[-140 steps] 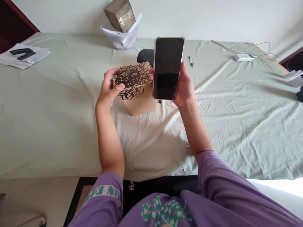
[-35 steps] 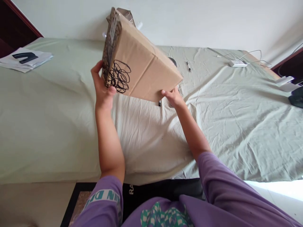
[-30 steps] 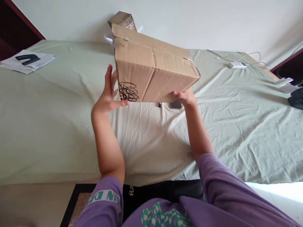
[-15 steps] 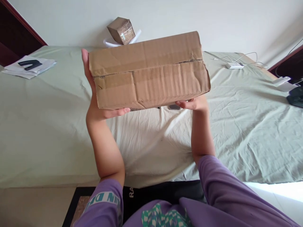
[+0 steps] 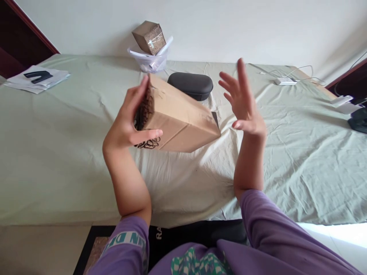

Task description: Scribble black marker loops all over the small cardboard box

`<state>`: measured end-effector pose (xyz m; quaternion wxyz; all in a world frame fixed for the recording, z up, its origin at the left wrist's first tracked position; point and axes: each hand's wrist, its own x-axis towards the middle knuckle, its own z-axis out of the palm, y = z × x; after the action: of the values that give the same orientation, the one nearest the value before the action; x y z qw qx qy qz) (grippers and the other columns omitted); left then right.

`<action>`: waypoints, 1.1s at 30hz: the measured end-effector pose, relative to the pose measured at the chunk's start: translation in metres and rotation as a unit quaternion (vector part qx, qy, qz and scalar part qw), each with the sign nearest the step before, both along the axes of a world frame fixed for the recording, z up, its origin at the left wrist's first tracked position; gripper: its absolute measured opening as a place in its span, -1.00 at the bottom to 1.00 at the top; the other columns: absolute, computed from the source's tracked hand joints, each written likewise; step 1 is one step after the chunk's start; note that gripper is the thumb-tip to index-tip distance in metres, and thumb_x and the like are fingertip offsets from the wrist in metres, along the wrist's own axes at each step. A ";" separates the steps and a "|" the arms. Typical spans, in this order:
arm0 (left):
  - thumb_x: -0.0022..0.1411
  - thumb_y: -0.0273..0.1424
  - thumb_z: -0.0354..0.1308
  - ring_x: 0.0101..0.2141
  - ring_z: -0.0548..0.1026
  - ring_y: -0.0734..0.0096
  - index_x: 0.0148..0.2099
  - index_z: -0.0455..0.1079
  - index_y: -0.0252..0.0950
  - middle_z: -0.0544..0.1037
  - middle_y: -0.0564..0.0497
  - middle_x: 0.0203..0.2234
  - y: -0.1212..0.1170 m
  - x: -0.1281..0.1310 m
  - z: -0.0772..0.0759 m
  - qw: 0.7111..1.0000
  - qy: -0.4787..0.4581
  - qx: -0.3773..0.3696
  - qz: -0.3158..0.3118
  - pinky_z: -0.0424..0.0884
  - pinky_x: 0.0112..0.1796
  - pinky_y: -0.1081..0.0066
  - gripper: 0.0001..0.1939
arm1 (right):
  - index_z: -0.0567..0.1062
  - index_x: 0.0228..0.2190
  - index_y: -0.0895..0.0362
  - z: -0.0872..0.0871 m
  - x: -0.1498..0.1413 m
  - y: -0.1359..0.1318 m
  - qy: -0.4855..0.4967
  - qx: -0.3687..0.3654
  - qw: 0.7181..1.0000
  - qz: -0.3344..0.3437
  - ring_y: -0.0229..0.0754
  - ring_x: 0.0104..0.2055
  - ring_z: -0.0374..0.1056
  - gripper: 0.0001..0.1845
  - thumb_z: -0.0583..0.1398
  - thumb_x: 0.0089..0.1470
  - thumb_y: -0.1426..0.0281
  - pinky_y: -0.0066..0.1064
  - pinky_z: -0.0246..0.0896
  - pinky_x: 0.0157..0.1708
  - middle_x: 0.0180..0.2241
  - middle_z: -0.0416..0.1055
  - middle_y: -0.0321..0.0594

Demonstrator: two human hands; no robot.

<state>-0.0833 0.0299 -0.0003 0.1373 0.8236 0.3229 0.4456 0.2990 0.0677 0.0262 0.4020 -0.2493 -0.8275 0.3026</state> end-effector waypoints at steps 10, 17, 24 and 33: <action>0.18 0.20 0.49 0.57 0.13 -0.35 0.68 -0.02 0.07 0.14 0.01 0.62 -0.007 0.032 0.006 0.997 0.052 -0.058 -0.017 0.09 0.57 -0.26 0.22 | -0.13 0.64 -0.07 -0.019 -0.030 0.011 -0.115 -0.027 0.988 0.098 0.47 0.67 -0.18 0.62 0.58 -0.17 -0.17 0.30 -0.19 0.64 0.66 -0.11 -0.09; 0.02 0.31 0.54 0.61 -0.07 -0.50 0.70 -0.16 -0.12 -0.03 -0.18 0.67 -0.010 0.003 0.005 0.997 -0.015 -0.070 0.018 -0.09 0.54 -0.46 0.48 | -0.29 0.64 -0.04 -0.015 -0.009 0.018 -0.129 0.039 0.990 0.040 0.44 0.68 -0.22 0.67 0.48 -0.13 -0.30 0.32 -0.13 0.62 0.67 -0.18 -0.05; -0.12 0.21 0.65 0.56 0.15 -0.38 0.69 -0.09 0.03 0.14 -0.13 0.59 -0.011 0.035 0.007 0.995 0.058 -0.065 -0.039 0.17 0.55 -0.26 0.52 | -0.29 0.64 -0.11 -0.007 -0.046 -0.029 -0.229 0.109 0.967 -0.014 0.56 0.59 -0.01 0.63 0.53 -0.11 -0.15 0.53 -0.06 0.52 0.56 0.08 0.06; -0.21 0.32 0.62 0.50 0.19 -0.34 0.65 -0.07 0.23 0.08 0.05 0.55 -0.007 -0.002 0.010 0.993 -0.033 0.112 0.001 0.44 0.40 -0.25 0.51 | -0.30 0.63 -0.16 0.008 0.012 -0.007 -0.129 0.125 0.975 -0.129 0.43 0.66 -0.12 0.72 0.45 -0.23 -0.45 0.35 -0.20 0.63 0.68 -0.22 -0.08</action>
<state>-0.0851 0.0229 0.0092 0.0547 0.8183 0.2667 0.5062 0.3107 0.0603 0.0344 0.3550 -0.3385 -0.8648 0.1074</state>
